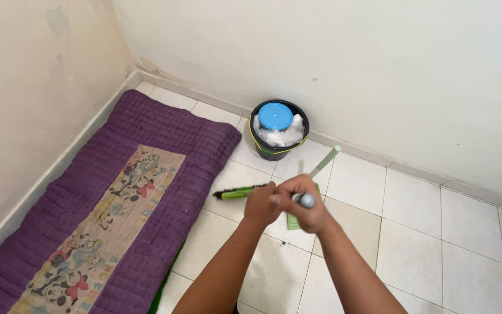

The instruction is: The person sweeps the tiled floor with a long-handled broom, pushing debris across the floor near a floor mattress, a bucket, and a toy bin, and at the end moves the broom toward the green dustpan.

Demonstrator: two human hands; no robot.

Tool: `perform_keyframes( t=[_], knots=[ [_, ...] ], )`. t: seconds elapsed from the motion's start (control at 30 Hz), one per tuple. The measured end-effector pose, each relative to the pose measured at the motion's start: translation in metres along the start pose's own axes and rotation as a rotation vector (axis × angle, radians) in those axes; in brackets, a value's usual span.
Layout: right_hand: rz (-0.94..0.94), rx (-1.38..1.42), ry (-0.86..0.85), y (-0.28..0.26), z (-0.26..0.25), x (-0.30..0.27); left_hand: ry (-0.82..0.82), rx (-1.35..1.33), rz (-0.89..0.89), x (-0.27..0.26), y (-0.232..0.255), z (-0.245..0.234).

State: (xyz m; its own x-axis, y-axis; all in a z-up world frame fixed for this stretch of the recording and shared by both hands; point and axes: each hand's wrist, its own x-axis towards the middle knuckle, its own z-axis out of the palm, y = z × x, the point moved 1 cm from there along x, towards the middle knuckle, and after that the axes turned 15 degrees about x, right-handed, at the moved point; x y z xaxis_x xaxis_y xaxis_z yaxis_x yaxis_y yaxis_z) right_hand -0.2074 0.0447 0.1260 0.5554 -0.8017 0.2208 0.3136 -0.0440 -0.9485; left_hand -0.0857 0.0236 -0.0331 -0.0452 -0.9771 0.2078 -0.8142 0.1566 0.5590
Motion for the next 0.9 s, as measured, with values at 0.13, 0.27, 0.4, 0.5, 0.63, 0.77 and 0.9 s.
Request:
perform_keyframes(
  t=[0.13, 0.27, 0.4, 0.5, 0.63, 0.77, 0.9],
  knots=[
    [0.018, 0.119, 0.054, -0.021, -0.004, -0.015, -0.118, 0.000, -0.107, -0.018, 0.034, -0.016],
    [0.065, 0.199, 0.057, -0.037, 0.001, -0.041, -0.171, 0.000, -0.130, -0.051, 0.058, -0.033],
    [0.099, 0.228, 0.042, -0.043, 0.005, -0.058, -0.086, 0.002, -0.119, -0.077, 0.072, -0.039],
    [-0.018, 0.288, 0.081, -0.048, 0.005, -0.066, -0.041, -0.028, -0.152, -0.089, 0.085, -0.036],
    [-0.020, 0.232, 0.067, -0.055, 0.009, -0.082, 0.008, -0.090, -0.280, -0.108, 0.106, -0.032],
    [0.027, 0.100, 0.077, -0.066, 0.017, -0.099, 0.102, -0.055, -0.217, -0.109, 0.114, -0.044],
    [-0.014, -0.118, 0.019, -0.082, 0.016, -0.112, 0.098, 0.032, -0.042, -0.095, 0.111, -0.055]
  ],
)
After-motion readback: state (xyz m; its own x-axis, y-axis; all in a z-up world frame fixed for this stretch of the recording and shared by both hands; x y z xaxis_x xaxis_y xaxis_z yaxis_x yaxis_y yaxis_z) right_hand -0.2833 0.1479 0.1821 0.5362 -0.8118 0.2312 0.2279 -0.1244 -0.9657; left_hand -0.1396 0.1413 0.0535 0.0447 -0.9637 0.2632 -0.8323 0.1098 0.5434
